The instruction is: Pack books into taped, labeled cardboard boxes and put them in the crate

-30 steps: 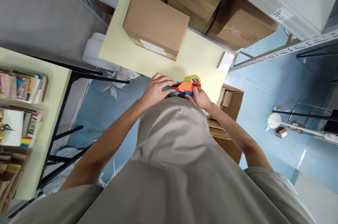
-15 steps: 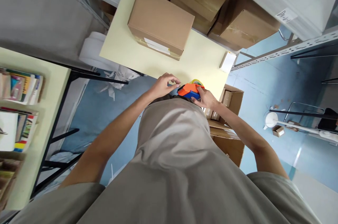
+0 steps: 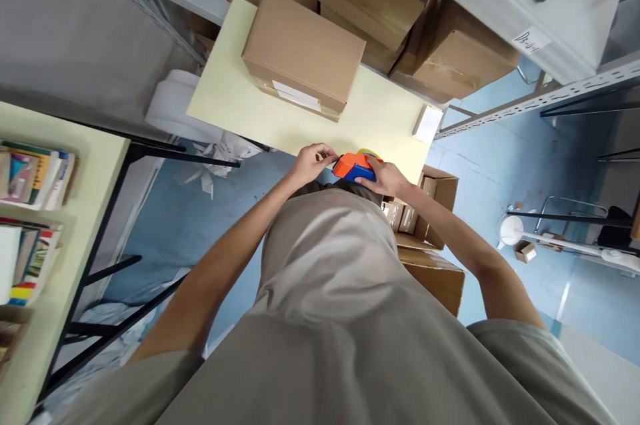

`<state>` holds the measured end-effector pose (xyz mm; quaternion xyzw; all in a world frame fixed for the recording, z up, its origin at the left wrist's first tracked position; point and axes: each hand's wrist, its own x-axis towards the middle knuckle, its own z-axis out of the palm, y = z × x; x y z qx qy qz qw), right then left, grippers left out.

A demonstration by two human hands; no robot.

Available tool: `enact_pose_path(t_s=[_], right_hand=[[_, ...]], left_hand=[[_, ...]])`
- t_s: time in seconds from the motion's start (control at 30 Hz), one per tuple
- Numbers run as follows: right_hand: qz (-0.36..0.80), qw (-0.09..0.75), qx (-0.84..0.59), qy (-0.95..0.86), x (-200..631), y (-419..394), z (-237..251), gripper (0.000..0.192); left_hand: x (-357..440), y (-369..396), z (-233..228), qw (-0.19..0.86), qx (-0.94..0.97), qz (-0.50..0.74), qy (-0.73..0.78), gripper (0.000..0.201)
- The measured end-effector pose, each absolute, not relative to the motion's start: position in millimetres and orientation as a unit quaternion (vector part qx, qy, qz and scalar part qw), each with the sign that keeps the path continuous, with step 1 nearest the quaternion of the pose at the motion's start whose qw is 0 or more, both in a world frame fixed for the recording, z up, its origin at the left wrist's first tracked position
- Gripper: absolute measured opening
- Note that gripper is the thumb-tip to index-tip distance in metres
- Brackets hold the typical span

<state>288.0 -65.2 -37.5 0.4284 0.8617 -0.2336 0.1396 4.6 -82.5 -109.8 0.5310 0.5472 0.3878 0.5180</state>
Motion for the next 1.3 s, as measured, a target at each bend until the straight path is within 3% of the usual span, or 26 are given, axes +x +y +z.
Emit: enact_pose_path(t_s=[0.47, 1.0, 1.17, 1.3], right_hand=[[-0.23, 0.197, 0.407, 0.862, 274, -47, -36, 0.075], [-0.255, 0.186, 0.419, 0.851, 265, -30, -22, 0.071], [-0.248, 0.218, 0.466, 0.821, 290, -14, -5, 0.074], [-0.225, 0.23, 0.512, 0.796, 315, -5, -13, 0.075]], left_hand=[[1, -77, -129, 0.52, 0.51, 0.377, 0.572, 0.03], [-6, -56, -132, 0.53, 0.501, 0.374, 0.573, 0.034], [-30, -37, -131, 0.5, 0.485, 0.399, 0.596, 0.036], [-39, -21, -136, 0.472, 0.464, 0.411, 0.627, 0.025]])
